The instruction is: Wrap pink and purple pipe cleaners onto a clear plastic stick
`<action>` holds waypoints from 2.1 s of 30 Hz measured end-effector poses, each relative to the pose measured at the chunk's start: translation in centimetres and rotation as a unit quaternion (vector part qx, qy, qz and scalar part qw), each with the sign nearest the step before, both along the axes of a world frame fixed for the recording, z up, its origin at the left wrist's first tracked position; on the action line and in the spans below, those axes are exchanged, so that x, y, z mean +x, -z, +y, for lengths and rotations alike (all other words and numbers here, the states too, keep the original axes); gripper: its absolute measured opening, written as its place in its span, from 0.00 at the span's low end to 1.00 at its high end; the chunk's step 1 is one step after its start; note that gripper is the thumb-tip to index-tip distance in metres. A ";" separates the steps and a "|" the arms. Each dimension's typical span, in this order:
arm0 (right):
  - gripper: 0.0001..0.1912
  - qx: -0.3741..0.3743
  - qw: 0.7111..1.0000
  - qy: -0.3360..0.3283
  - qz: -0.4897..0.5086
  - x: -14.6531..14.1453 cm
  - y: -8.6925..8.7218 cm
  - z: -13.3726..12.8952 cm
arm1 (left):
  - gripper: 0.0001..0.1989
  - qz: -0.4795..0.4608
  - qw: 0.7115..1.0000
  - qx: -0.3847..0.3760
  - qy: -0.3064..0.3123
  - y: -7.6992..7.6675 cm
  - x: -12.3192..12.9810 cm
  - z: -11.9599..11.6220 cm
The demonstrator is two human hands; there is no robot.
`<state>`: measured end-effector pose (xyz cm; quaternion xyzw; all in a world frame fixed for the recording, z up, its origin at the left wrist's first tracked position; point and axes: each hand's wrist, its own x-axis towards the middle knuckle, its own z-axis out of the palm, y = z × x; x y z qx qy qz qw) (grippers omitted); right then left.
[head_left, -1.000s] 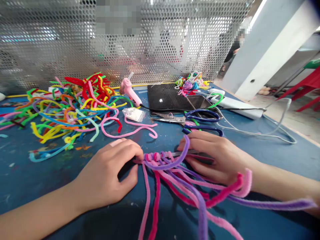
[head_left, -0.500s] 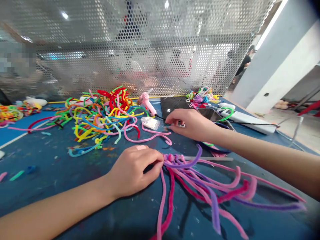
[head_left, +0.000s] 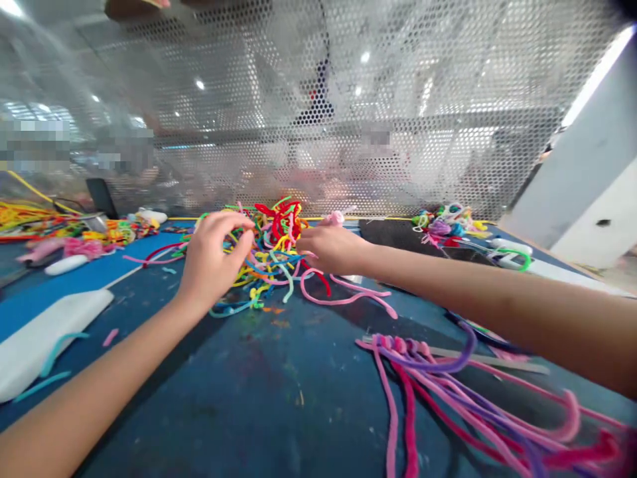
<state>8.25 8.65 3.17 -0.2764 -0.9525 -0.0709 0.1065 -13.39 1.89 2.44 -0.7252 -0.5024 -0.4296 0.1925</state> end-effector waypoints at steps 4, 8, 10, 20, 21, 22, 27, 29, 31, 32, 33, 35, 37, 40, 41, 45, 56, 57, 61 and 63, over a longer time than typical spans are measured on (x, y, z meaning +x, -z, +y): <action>0.12 0.096 0.994 -0.022 -0.043 -3.2 -0.8 2.5 | 0.22 -0.023 0.991 -0.127 -0.015 1.7 -1.9 2.0; 0.13 0.120 0.992 -0.027 0.000 -7.2 -0.6 3.7 | 0.28 0.120 0.940 -0.317 -0.035 5.2 -0.8 1.8; 0.14 0.068 0.997 -0.017 0.030 -9.1 0.0 4.0 | 0.32 0.163 0.927 -0.335 -0.038 6.0 0.3 1.1; 0.11 -0.085 0.988 0.086 0.096 -14.1 2.5 6.1 | 0.30 0.209 0.920 -0.325 -0.064 5.5 1.9 -0.6; 0.10 -0.092 0.986 0.094 0.104 -14.2 2.4 6.3 | 0.30 0.209 0.919 -0.328 -0.065 5.6 1.9 -0.6; 0.09 -0.099 0.984 0.101 0.112 -14.3 2.2 6.4 | 0.30 0.209 0.918 -0.331 -0.065 5.6 1.9 -0.5; 0.08 -0.112 0.972 0.087 0.185 -14.5 1.2 6.7 | 0.30 0.208 0.917 -0.335 -0.065 5.6 1.9 -0.4; 0.11 -0.103 0.964 0.080 0.234 -14.4 0.7 6.8 | 0.30 0.208 0.920 -0.328 -0.062 5.6 1.8 -0.3; 0.12 -0.093 0.955 0.079 0.272 -14.1 0.3 6.9 | 0.30 0.208 0.922 -0.321 -0.058 5.7 1.7 -0.2; 0.11 -0.096 0.947 0.076 0.297 -14.0 0.1 6.9 | 0.31 0.208 0.923 -0.319 -0.057 5.7 1.6 -0.2; 0.10 -0.104 0.936 0.070 0.329 -13.8 -0.1 6.9 | 0.31 0.208 0.924 -0.317 -0.056 5.7 1.6 -0.1; 0.07 -0.133 0.901 0.048 0.411 -13.2 -0.6 6.7 | 0.31 0.210 0.924 -0.316 -0.057 5.7 1.6 -0.1; 0.04 -0.162 0.857 0.026 0.488 -12.5 -1.3 6.4 | 0.31 0.214 0.923 -0.314 -0.058 5.6 1.6 0.0; 0.03 -0.178 0.811 0.011 0.557 -11.1 -2.7 5.8 | 0.31 0.217 0.923 -0.314 -0.060 5.5 1.7 0.0; 0.04 -0.174 0.800 0.010 0.574 -10.5 -3.3 5.6 | 0.31 0.217 0.922 -0.314 -0.061 5.5 1.7 0.0; 0.03 -0.132 0.798 0.018 0.588 -6.9 -5.4 4.7 | 0.30 0.215 0.926 -0.303 -0.064 5.5 1.6 -0.1; 0.06 -0.365 0.783 -0.006 0.504 6.7 -2.1 -7.3 | 0.21 -0.059 0.944 -0.274 0.175 0.8 6.6 -4.0; 0.07 -0.386 0.767 -0.009 0.512 7.3 -1.8 -8.0 | 0.21 -0.138 0.894 -0.353 0.239 0.7 7.9 -4.5; 0.07 -0.422 0.724 -0.027 0.545 9.2 -0.8 -9.5 | 0.15 -0.391 0.671 -0.516 0.361 1.4 12.4 -5.9; 0.07 -0.403 0.730 -0.015 0.552 10.4 -0.5 -10.0 | 0.12 -0.450 0.635 -0.516 0.356 1.9 13.2 -5.9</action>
